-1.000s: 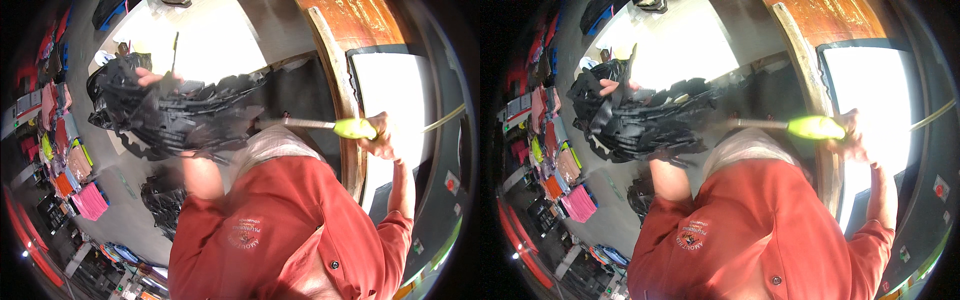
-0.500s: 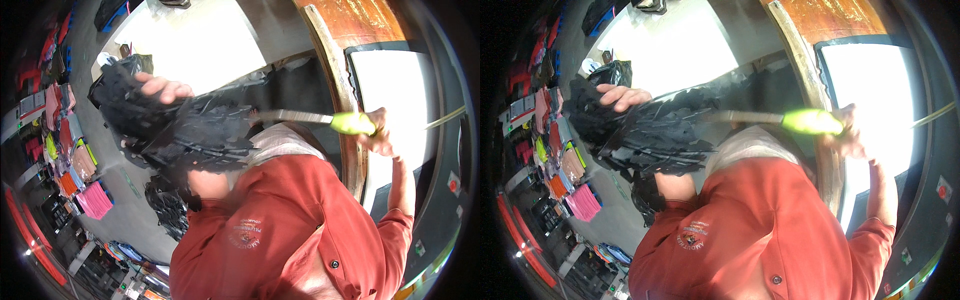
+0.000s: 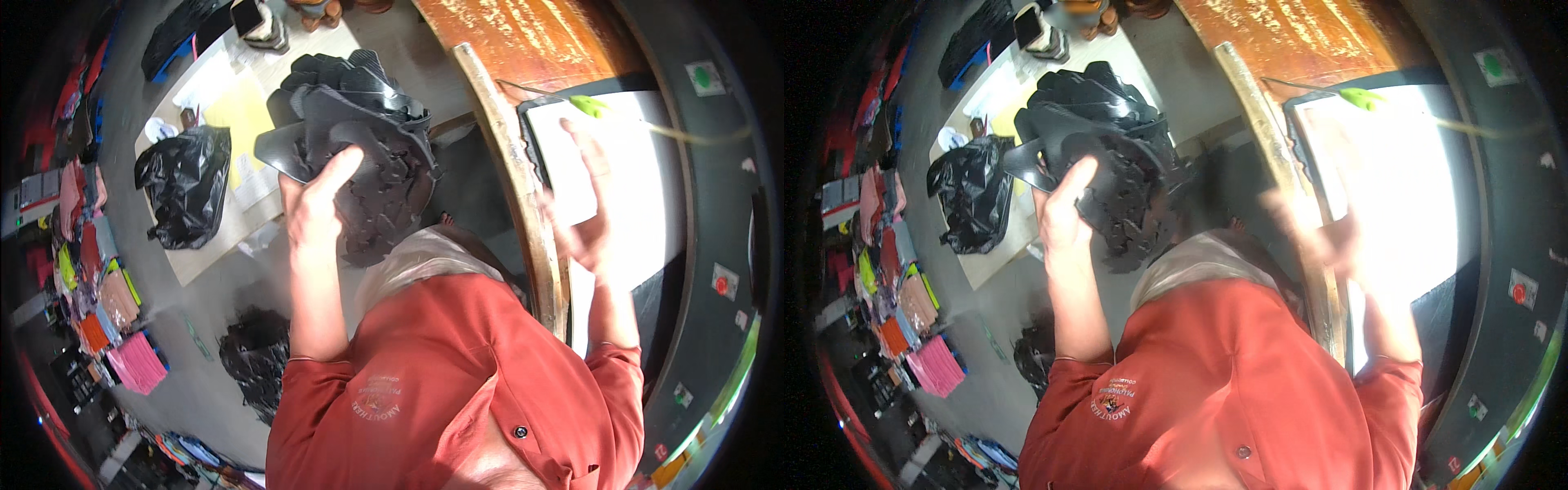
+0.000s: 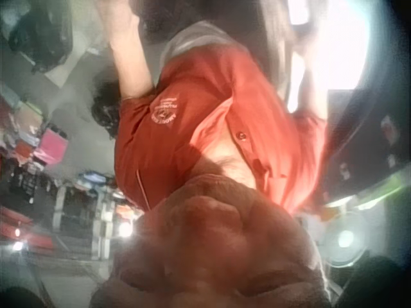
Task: The person cleans a stack of black rubber parts using a handheld torch, then places them in a black plastic bag. The person then uses a flat tool to scrape and smooth a large black rubber sheet on a workbench, repeatedly peeling off strips of material.
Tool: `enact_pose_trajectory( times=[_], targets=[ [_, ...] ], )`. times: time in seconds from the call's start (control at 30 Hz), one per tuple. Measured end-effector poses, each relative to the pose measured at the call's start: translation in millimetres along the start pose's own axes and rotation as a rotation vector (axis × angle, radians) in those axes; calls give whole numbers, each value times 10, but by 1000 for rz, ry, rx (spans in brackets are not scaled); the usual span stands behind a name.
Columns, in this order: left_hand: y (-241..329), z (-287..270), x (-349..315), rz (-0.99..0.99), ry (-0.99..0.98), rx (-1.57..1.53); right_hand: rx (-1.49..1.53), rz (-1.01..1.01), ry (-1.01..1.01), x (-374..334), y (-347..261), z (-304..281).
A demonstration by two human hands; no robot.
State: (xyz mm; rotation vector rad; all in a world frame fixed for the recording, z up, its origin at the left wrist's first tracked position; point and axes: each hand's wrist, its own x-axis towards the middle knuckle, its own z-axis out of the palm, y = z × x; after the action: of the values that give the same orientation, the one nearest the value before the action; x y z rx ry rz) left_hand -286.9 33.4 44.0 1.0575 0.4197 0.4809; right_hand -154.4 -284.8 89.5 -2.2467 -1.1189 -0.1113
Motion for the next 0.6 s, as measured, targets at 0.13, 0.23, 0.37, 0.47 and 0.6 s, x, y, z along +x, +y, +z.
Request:
enact_pose_trajectory(
  times=[0.13, 0.23, 0.37, 0.47, 0.6],
  targets=[
    [13, 562, -32, -11, 80, 97, 329, -21, -23, 250, -647, 599],
    [3, 774, -124, -31, 49, 160, 395, 47, 12, 373, -686, 1014],
    [64, 843, -200, 26, -299, 150, 718, 130, -41, 357, -478, 1203],
    [183, 878, -240, 101, -450, 416, 1031, 204, -109, 361, -409, 1234],
    [494, 787, -143, 139, -641, 908, 1559, 571, 17, 399, -422, 1271]
  ],
)
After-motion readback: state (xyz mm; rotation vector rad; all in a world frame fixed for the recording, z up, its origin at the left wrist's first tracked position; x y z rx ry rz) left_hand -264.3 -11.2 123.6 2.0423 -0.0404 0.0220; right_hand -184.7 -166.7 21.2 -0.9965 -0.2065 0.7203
